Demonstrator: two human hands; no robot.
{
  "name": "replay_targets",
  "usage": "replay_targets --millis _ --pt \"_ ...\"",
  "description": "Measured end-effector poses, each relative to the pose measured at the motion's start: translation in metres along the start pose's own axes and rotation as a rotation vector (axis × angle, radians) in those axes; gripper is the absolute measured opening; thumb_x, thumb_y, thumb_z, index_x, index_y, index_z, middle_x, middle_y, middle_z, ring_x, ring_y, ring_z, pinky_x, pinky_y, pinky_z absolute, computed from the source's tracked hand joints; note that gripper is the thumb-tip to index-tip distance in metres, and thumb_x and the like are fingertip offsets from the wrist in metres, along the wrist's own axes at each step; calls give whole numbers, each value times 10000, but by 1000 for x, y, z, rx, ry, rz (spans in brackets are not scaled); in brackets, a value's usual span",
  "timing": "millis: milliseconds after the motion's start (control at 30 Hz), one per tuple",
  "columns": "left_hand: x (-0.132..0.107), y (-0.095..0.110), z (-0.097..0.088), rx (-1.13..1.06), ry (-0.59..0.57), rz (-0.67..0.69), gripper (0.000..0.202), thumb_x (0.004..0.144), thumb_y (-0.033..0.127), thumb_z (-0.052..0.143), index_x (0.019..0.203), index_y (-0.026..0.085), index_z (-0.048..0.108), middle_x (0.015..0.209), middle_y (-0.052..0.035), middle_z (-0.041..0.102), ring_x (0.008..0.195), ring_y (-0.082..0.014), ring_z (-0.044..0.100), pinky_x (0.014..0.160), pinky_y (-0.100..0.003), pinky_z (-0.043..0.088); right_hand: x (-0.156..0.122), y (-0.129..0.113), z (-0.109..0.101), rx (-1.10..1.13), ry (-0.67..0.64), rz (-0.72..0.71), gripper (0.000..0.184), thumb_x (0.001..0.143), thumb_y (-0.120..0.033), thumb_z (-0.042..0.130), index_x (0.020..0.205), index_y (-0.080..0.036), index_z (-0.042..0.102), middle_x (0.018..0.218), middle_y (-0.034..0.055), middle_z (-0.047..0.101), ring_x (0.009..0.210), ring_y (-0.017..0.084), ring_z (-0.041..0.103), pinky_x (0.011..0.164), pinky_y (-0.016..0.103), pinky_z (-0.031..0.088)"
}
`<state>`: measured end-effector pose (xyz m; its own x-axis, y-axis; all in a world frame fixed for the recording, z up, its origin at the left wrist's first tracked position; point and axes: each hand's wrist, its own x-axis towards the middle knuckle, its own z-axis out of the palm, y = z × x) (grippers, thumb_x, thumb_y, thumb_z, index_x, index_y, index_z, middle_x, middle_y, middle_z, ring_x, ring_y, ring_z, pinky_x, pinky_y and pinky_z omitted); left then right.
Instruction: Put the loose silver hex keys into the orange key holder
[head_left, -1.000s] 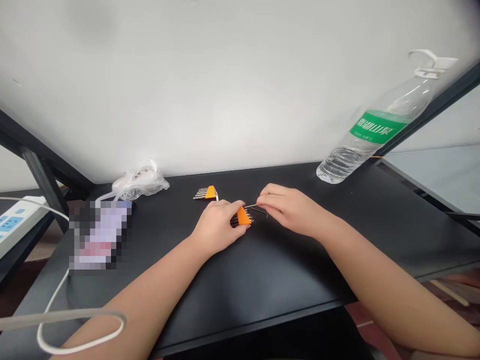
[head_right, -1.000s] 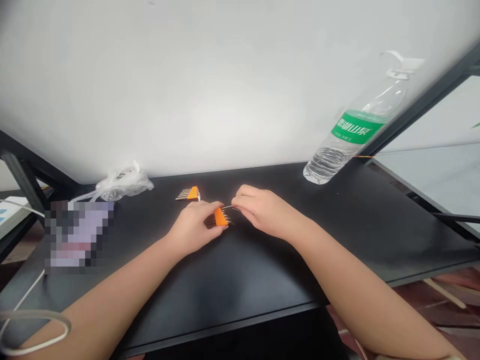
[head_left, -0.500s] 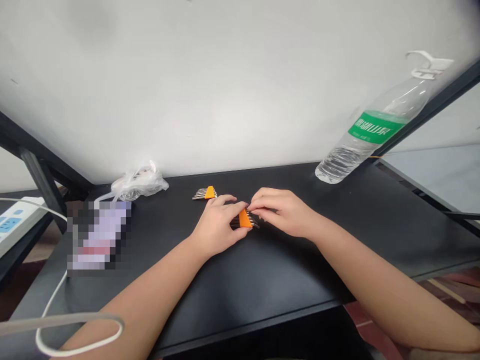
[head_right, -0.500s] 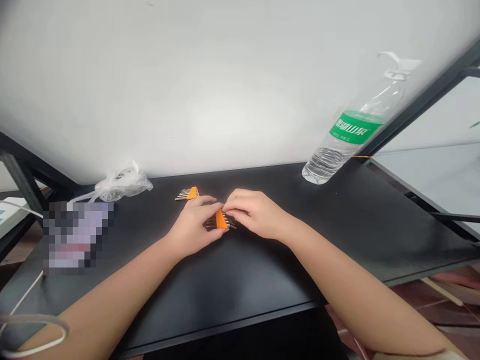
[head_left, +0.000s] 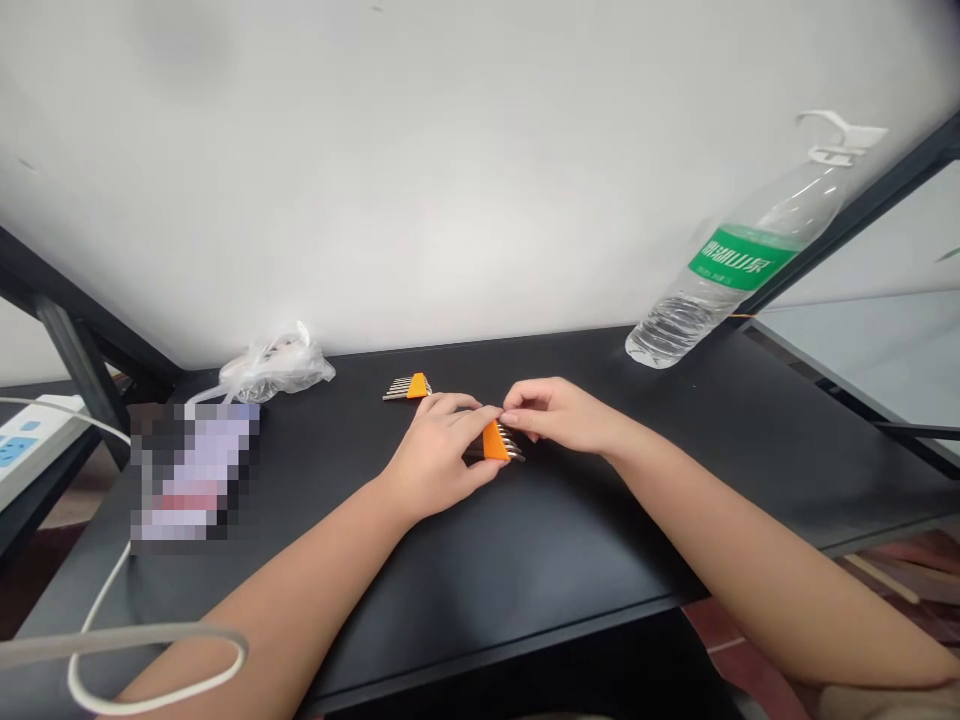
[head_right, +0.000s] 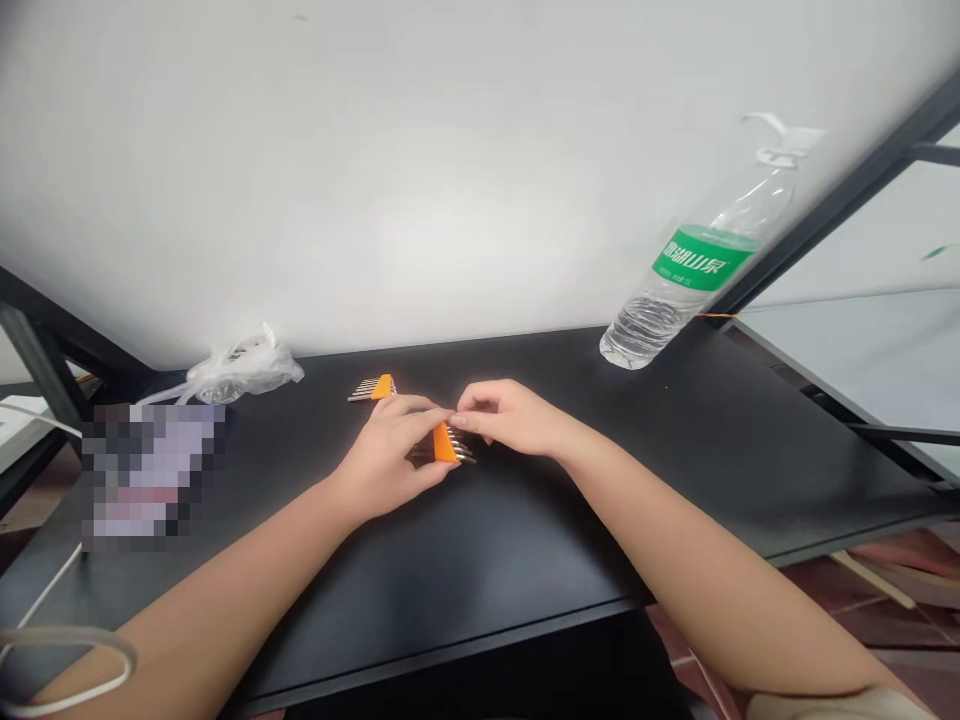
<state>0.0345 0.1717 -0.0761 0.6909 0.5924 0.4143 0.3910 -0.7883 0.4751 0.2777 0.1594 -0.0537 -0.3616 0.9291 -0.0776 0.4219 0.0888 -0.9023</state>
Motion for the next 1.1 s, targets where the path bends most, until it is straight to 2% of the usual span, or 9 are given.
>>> replay_targets --millis 100,167,267,400,700,933,1100 --pt "0 -2 1 -1 2 -95 542 832 302 761 1344 257 587 1250 -76 673 1239 -286 587 1128 -495 421 -2 6 -12 -422 71 -68 219 907 -418 675 915 -200 689 909 34 653 783 169 596 701 307 463" --pt "0 -4 2 -21 5 -135 515 828 315 771 1304 246 583 1271 -72 669 1227 -281 598 1133 -493 421 -2 11 -14 -634 54 -63 156 869 -336 698 948 -203 685 966 43 645 801 175 598 694 302 452" --pt "0 -7 5 -37 5 -142 444 843 309 761 1246 239 589 1261 -70 676 1224 -278 605 1132 -494 419 -2 13 -8 -821 25 -13 28 851 -214 661 876 -204 651 923 38 632 725 161 573 620 284 402" --pt "0 -9 6 -2 24 -140 457 845 328 772 1258 231 602 1262 -78 674 1253 -289 590 1146 -503 400 -3 8 5 -974 64 30 100 817 -143 648 764 -207 591 828 35 618 639 156 522 555 291 322" --pt "-2 -11 7 6 30 -153 481 848 349 771 1283 227 606 1255 -74 677 1241 -284 596 1153 -502 390 -6 5 2 -1006 73 14 106 797 -115 600 747 -201 565 813 43 626 638 160 511 559 291 301" --pt "-1 -10 6 12 47 -160 458 839 351 776 1250 228 615 1201 -62 692 1198 -279 611 1139 -508 397 -9 -9 -1 -663 96 -265 105 846 -111 564 813 -210 561 784 -9 598 660 131 510 615 261 371" --pt "-1 -10 6 16 43 -165 459 823 345 782 1241 231 629 1220 -73 689 1207 -293 604 1135 -520 406 -9 -10 2 -633 113 -355 111 886 -127 557 813 -202 594 799 7 574 679 133 507 641 264 391"
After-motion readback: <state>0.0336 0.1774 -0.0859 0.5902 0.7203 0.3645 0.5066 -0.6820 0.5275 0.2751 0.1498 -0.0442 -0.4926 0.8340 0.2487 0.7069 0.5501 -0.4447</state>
